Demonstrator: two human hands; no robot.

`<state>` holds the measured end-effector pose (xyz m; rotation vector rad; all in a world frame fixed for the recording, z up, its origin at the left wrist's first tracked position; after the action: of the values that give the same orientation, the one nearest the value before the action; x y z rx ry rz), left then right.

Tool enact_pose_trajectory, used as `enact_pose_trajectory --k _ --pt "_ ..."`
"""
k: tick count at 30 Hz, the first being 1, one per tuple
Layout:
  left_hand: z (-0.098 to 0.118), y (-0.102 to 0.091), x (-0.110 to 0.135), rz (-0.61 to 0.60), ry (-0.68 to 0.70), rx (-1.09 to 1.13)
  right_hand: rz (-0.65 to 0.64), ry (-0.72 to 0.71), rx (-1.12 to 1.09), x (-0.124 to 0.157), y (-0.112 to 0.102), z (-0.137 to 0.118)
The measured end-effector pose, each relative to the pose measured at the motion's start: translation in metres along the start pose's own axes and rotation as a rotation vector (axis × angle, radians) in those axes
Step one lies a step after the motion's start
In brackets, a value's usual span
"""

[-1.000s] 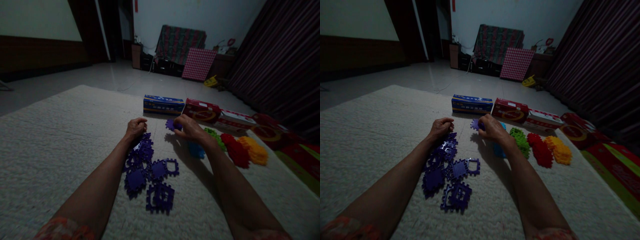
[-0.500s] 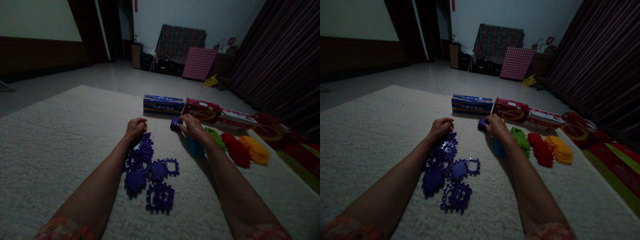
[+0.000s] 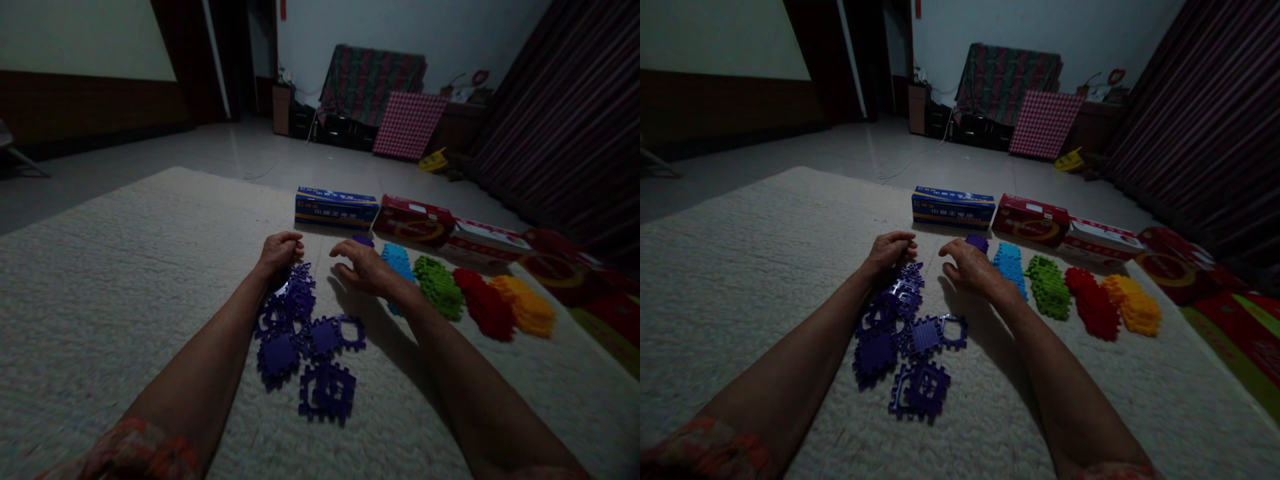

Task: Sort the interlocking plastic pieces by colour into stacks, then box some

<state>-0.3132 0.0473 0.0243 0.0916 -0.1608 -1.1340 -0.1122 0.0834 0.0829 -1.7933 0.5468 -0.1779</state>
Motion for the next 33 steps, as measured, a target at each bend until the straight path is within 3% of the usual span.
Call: enact_pose_trajectory --k 7,13,19,22,25,28,33 --pt "0.006 0.017 0.014 -0.023 -0.125 0.233 -0.066 -0.015 -0.068 0.002 0.007 -0.008" --pt "0.002 0.022 0.013 -0.180 -0.201 0.258 -0.107 -0.010 -0.062 0.000 0.023 -0.018" --pt "0.006 0.003 0.001 -0.012 -0.064 0.213 -0.094 -0.017 -0.035 0.002 0.015 -0.036" --pt "0.008 0.001 0.002 -0.002 -0.034 0.200 -0.263 0.010 -0.010 0.005 0.009 -0.053" --pt "0.008 0.003 0.004 -0.017 -0.026 0.188 -0.451 0.133 0.087 0.009 0.010 -0.064" --pt "0.007 0.004 0.005 -0.027 -0.024 0.174 -0.479 0.202 0.150 0.009 0.011 -0.070" --pt "0.008 0.005 0.005 -0.033 -0.027 0.154 -0.491 0.184 0.096 0.006 0.018 -0.070"
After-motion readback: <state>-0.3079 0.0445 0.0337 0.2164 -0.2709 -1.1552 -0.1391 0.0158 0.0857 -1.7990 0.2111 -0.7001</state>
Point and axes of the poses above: each hand's wrist, its own x-axis away from the middle knuckle, its own y-axis out of the palm, z = x × y, the point moved 4 cm from there along -x, towards the middle knuckle, and after that the axes turned 6 degrees about -z, right-handed, at the moved point
